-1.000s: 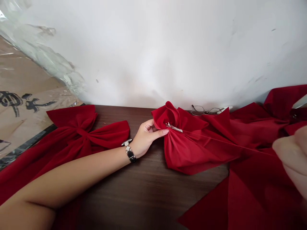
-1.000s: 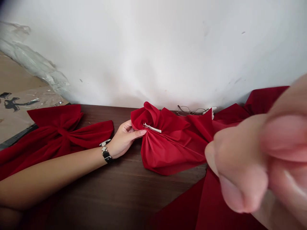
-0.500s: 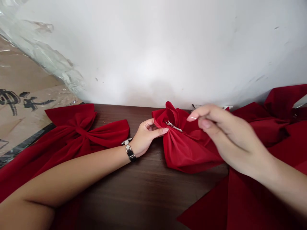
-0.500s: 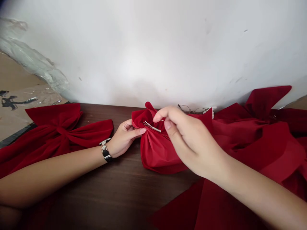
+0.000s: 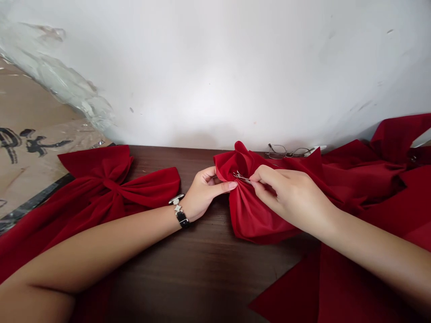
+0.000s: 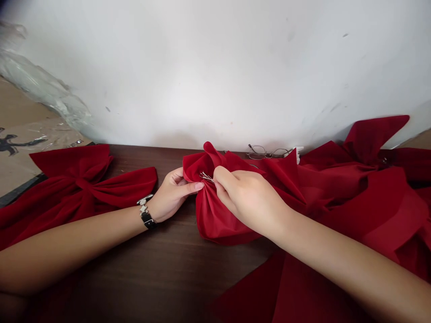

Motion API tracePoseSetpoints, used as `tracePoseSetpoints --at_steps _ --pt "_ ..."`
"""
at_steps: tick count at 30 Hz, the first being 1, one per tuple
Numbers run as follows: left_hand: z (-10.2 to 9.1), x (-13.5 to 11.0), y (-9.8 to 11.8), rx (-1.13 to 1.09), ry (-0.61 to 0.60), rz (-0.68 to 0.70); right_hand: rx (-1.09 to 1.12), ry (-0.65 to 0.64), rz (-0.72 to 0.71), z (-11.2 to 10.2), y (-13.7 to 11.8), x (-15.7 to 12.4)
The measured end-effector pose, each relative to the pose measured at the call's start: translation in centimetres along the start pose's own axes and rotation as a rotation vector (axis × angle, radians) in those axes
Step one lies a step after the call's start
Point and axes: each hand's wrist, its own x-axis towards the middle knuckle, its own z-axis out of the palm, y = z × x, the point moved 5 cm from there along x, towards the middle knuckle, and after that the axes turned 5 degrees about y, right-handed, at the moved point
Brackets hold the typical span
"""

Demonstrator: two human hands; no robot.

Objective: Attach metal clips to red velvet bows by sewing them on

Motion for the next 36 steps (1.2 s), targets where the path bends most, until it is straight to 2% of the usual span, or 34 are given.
tracePoseSetpoints --at_steps 10,36 --pt "0.1 -0.15 0.15 -0.007 -0.025 0.018 -0.029 0.032 -0.101 -0.36 -0.65 -0.09" --pt "0.3 -0.29 0.55 0.026 -0.043 0.071 -0.035 0.007 -0.102 0.1 -1.01 -0.25"
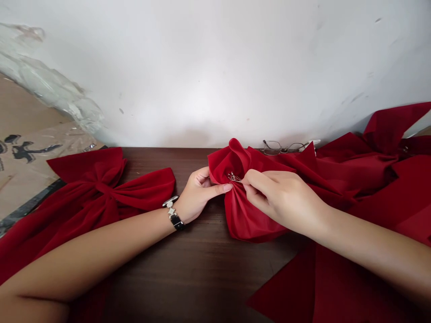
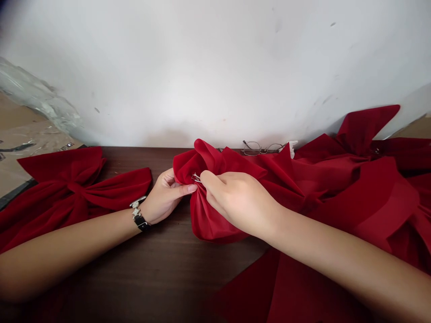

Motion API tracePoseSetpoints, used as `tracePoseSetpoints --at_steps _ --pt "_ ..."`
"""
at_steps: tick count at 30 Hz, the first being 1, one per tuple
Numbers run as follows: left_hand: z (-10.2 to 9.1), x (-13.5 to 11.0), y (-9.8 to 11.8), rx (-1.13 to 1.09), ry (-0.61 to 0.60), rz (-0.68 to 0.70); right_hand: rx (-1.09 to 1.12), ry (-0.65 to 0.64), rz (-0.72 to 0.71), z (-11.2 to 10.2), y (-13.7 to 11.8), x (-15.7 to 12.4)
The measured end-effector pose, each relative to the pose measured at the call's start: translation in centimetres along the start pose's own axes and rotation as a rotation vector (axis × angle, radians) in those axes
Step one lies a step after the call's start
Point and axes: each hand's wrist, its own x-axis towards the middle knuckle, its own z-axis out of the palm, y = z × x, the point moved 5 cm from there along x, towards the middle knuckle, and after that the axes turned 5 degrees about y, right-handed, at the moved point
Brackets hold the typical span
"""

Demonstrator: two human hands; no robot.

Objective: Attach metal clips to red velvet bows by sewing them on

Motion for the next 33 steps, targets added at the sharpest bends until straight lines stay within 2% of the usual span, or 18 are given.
tracePoseSetpoints --at_steps 22,33 --pt "0.01 0.07 -0.12 -0.014 -0.034 0.036 0.039 -0.007 0.017 0.67 0.32 -0.08" --pt "0.35 0.23 0.0 -0.071 -0.041 -0.038 -0.041 0.044 0.014 0.46 0.58 -0.02"
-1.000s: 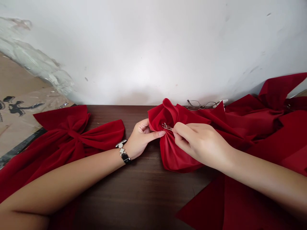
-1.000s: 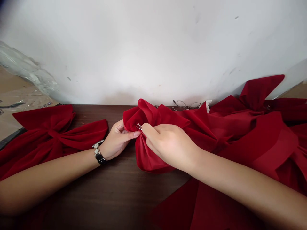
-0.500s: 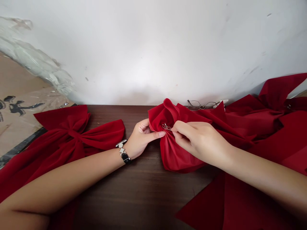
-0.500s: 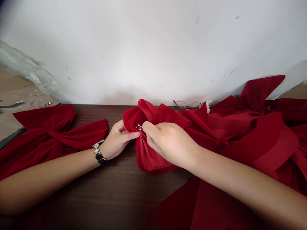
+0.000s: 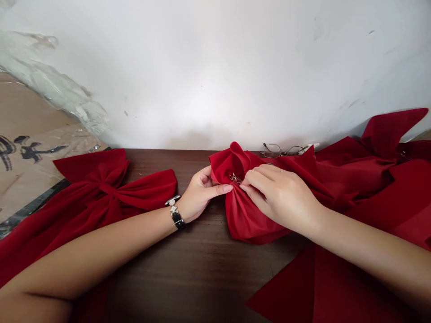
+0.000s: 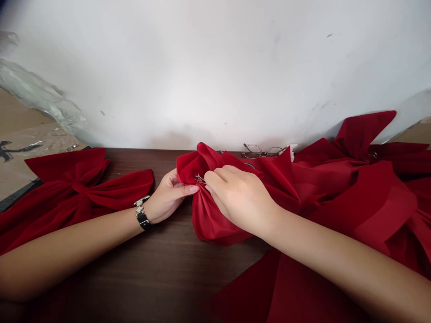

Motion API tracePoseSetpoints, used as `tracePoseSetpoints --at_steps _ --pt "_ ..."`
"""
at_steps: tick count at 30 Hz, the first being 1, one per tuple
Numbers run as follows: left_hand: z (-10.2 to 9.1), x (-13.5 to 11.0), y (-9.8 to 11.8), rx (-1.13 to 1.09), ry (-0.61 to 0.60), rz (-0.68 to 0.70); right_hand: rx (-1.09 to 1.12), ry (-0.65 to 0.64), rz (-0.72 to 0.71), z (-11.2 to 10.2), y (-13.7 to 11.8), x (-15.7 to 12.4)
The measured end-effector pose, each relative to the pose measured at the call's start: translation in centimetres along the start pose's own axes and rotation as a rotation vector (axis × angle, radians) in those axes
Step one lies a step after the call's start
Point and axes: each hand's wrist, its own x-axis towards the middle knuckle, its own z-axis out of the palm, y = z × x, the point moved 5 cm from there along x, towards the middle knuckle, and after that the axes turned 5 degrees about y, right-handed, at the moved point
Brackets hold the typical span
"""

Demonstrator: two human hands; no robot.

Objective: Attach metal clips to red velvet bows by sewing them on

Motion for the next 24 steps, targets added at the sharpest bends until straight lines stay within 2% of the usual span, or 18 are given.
tracePoseSetpoints --at_steps 11,18,24 --pt "0.0 -0.1 -0.4 0.07 -0.024 -0.052 0.284 -0.096 0.164 0.1 0.5 0.2" --pt "-0.1 -0.1 -0.6 0.087 -0.034 -0.076 0.535 -0.197 0.289 0.9 2.0 0.4" --pt "-0.3 0.1 -0.6 0.081 -0.047 -0.059 0.713 -0.24 0.201 1.1 3.3 0.6"
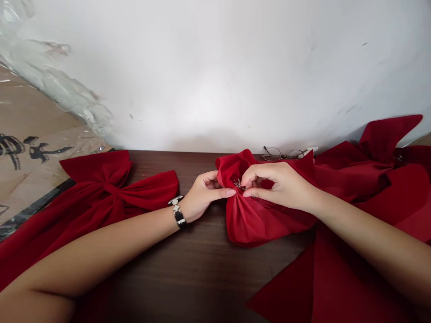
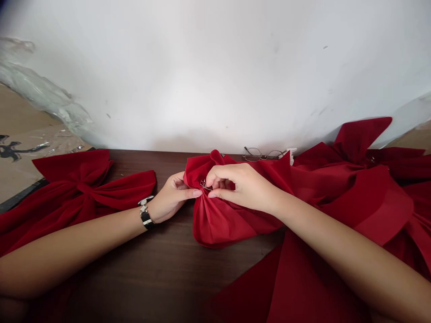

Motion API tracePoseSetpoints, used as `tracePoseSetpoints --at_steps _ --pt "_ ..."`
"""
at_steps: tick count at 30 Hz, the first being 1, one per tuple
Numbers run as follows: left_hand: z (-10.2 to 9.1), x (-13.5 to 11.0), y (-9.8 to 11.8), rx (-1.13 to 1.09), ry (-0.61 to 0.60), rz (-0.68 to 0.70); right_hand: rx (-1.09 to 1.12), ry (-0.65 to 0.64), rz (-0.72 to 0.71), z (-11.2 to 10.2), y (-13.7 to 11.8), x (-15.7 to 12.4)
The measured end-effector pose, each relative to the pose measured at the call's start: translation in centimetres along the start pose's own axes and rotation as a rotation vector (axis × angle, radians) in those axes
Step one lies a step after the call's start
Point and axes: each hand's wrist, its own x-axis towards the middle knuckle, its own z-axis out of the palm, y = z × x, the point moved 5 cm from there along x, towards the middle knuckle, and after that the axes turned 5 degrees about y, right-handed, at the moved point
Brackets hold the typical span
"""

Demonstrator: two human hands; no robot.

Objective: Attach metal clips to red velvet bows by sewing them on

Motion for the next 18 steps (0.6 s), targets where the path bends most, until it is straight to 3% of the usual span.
tracePoseSetpoints --at_steps 5,11,18 --pt "0.2 0.0 -0.3 0.009 -0.061 -0.003 0.01 -0.011 -0.016 0.1 0.5 0.0" --pt "0.5 -0.1 -0.4 0.002 -0.07 -0.04 0.05 -0.013 0.088 0.6 0.7 -0.1" --pt "0.6 -0.1 -0.3 -0.058 -0.088 -0.079 0.059 -0.109 0.154 1.1 0.3 0.0"
